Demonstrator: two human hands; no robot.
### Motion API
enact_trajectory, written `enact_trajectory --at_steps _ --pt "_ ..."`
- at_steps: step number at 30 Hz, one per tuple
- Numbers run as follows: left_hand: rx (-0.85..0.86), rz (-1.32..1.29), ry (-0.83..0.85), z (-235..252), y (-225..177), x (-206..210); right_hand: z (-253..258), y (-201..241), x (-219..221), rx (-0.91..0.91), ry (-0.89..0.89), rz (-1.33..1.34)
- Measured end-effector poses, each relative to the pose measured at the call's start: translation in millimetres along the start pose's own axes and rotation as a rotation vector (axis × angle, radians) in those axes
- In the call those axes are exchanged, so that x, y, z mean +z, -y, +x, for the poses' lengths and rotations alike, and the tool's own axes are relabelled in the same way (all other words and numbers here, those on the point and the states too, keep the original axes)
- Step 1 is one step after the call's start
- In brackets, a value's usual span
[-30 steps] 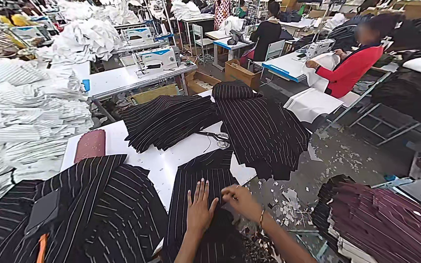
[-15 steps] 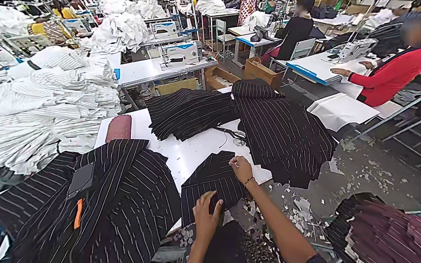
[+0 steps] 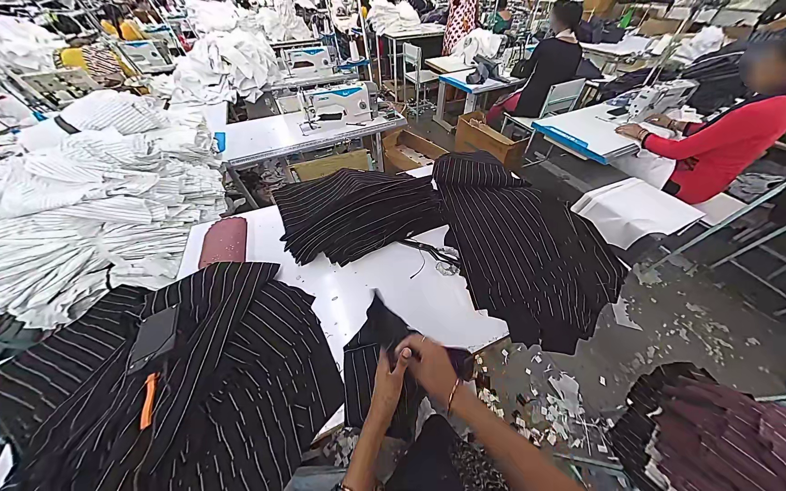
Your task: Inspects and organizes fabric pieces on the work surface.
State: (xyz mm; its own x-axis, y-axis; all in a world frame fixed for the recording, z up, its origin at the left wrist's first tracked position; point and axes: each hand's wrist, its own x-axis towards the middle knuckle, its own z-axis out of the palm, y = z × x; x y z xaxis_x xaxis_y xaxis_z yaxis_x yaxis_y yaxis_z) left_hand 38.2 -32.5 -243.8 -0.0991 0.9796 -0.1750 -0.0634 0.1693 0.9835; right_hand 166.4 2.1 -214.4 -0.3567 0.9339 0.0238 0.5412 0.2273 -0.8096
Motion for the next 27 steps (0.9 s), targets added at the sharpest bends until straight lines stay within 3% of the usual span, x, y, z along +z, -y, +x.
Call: enact_trajectory --at_steps 2,3,6,9,12,14,17,21,25,27 --pt "-0.1 -0.073 -0.212 0.7 -5.0 1.6 -26.0 17.6 12.4 0.049 0.194 -0.002" --pt "-0.136 -0.112 -0.231 2.8 -3.5 -3.7 -31.5 18.5 11.2 0.077 0.244 0.016" --pt "-0.175 -0.214 -0.35 6.9 2.5 -10.7 -37.9 17.0 -13.6 0.087 0.131 0.059" --pt "-0.255 -0.291 -0.348 0.1 -18.8 -7.6 -33.4 27.5 -52.9 0.023 0.024 -0.013" --pt "-0.255 -0.338 -0.273 -9.6 -48.3 -1.7 -28.9 43.9 -65.1 0.001 0.252 -0.06" --pt "-0.248 -0.372 -0.252 -13.2 -62.8 -1.9 -29.4 44.7 -51.4 -0.044 0.298 -0.027" --pt "-0.177 -0.491 -0.215 -13.2 -71.3 -12.5 -29.1 41.9 -33.1 -0.079 0.047 0.147" --pt "0.016 -0.48 0.018 -21.1 -59.0 -21.5 -24.7 46.5 -25.2 0.044 -0.137 0.223" --pt "0.066 -0.302 -0.059 -28.9 -47.4 -11.9 -23.5 50.0 -15.6 0.177 -0.15 0.306" --pt "0.046 -0.284 -0.199 -31.4 -45.9 -9.5 -23.1 46.7 -9.9 0.199 -0.138 0.37"
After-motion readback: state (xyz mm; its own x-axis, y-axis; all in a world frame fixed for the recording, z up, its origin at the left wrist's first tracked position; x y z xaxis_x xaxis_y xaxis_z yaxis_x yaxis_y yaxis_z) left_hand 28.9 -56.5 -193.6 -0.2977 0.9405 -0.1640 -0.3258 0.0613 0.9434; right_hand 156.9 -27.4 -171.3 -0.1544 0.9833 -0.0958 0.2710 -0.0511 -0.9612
